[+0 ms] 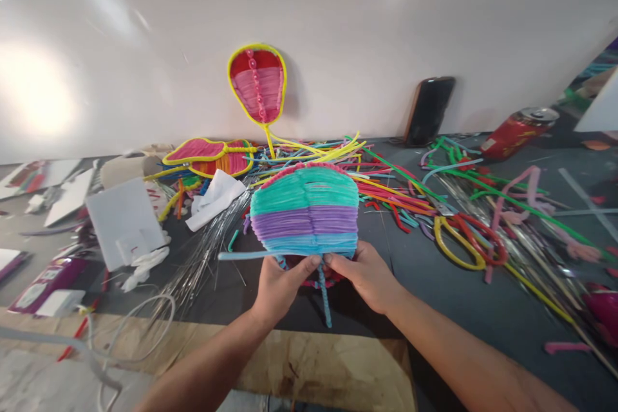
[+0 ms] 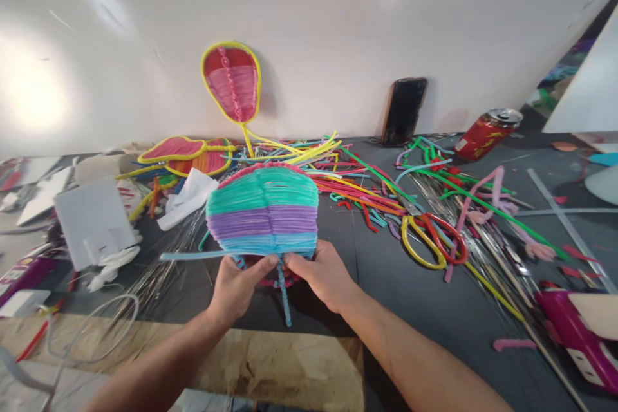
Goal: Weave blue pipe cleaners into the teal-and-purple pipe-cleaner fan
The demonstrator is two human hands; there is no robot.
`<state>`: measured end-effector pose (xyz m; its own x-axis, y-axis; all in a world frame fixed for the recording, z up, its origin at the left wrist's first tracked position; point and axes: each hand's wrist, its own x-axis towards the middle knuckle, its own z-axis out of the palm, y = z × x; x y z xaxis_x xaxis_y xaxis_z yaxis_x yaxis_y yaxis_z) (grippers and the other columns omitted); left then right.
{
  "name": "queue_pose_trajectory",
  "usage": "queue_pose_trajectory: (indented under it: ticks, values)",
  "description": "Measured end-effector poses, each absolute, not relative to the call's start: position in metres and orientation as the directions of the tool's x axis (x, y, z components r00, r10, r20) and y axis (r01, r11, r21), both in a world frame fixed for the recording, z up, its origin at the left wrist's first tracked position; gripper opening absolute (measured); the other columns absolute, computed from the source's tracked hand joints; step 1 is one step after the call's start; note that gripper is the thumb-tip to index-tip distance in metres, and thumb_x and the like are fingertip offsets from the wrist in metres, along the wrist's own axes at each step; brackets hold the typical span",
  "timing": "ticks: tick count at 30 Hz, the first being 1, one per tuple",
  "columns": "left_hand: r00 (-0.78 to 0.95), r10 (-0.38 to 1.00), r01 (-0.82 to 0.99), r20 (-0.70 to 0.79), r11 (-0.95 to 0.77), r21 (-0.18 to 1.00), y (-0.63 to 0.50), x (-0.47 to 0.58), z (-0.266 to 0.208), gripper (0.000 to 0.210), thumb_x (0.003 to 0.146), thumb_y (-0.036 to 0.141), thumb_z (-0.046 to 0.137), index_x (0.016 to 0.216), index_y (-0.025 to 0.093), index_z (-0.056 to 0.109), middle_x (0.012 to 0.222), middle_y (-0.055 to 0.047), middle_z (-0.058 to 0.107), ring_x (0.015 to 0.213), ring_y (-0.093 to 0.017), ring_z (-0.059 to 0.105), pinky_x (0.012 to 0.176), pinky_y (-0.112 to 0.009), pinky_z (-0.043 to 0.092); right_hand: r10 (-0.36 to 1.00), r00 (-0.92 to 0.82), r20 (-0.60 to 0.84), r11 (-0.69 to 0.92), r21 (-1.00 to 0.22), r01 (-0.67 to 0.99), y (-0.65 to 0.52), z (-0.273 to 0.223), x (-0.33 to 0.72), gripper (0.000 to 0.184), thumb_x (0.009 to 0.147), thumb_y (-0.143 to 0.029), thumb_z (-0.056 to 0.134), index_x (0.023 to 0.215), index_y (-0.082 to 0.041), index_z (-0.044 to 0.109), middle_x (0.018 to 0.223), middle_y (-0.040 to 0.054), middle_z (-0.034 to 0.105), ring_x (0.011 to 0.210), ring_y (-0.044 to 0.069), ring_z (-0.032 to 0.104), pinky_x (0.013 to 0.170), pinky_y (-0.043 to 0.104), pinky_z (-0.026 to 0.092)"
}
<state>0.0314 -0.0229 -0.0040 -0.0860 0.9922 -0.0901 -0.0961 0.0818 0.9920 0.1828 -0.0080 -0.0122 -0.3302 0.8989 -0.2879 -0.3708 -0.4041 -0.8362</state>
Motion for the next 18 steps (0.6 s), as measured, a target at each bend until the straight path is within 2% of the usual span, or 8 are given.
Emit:
queue_pose_trajectory:
  ticks: [3,6,11,18]
  values:
    - [-0.095,0.988,-0.223,-0.118,0.094,0.970,-0.022,0.032,-0.004,0.021,0.065,0.020,0.078,0.083,0.016,0.068,0.081,-0.002,0.073,0.073,-0.018,0.067,0.076,-0.031,0.053,0.903,-0.344,-0.258,-0.381,-0.851,-0.362,-0.009,-0.011,0.183,0.026,0.066,-0.038,0.076,0.071,-0.015,0.066,0.063,-0.0006,0.063,0.057,0.011,0.053,0.059,0.027,0.042]
    - [-0.099,0.989,-0.273,-0.114,0.083,0.958,-0.019,0.029,-0.002,0.022,0.065,0.019,0.077,0.085,0.015,0.067,0.083,-0.003,0.073,0.075,-0.018,0.067,0.077,-0.032,0.053,0.898,-0.369,-0.239,-0.384,-0.836,-0.392,-0.007,-0.012,0.186,0.026,0.071,-0.040,0.072,0.074,-0.015,0.066,0.066,0.0009,0.064,0.060,0.012,0.055,0.061,0.027,0.043]
    - [-0.159,0.983,-0.273,-0.093,0.047,0.961,-0.015,0.023,0.000,0.021,0.065,0.018,0.077,0.083,0.014,0.068,0.084,-0.003,0.073,0.077,-0.018,0.067,0.081,-0.033,0.052,0.922,-0.301,-0.244,-0.341,-0.878,-0.336,-0.002,-0.011,0.193,0.027,0.072,-0.042,0.071,0.069,-0.016,0.063,0.067,0.0015,0.064,0.061,0.011,0.053,0.063,0.025,0.042]
    - [-0.158,0.985,-0.253,-0.073,0.031,0.967,-0.015,0.023,-0.001,0.020,0.066,0.019,0.077,0.082,0.014,0.069,0.083,-0.004,0.073,0.077,-0.019,0.066,0.080,-0.033,0.052,0.947,-0.263,-0.185,-0.256,-0.929,-0.269,-0.004,-0.004,0.192,0.030,0.073,-0.046,0.068,0.069,-0.017,0.059,0.065,-0.0002,0.059,0.064,0.012,0.051,0.067,0.026,0.042]
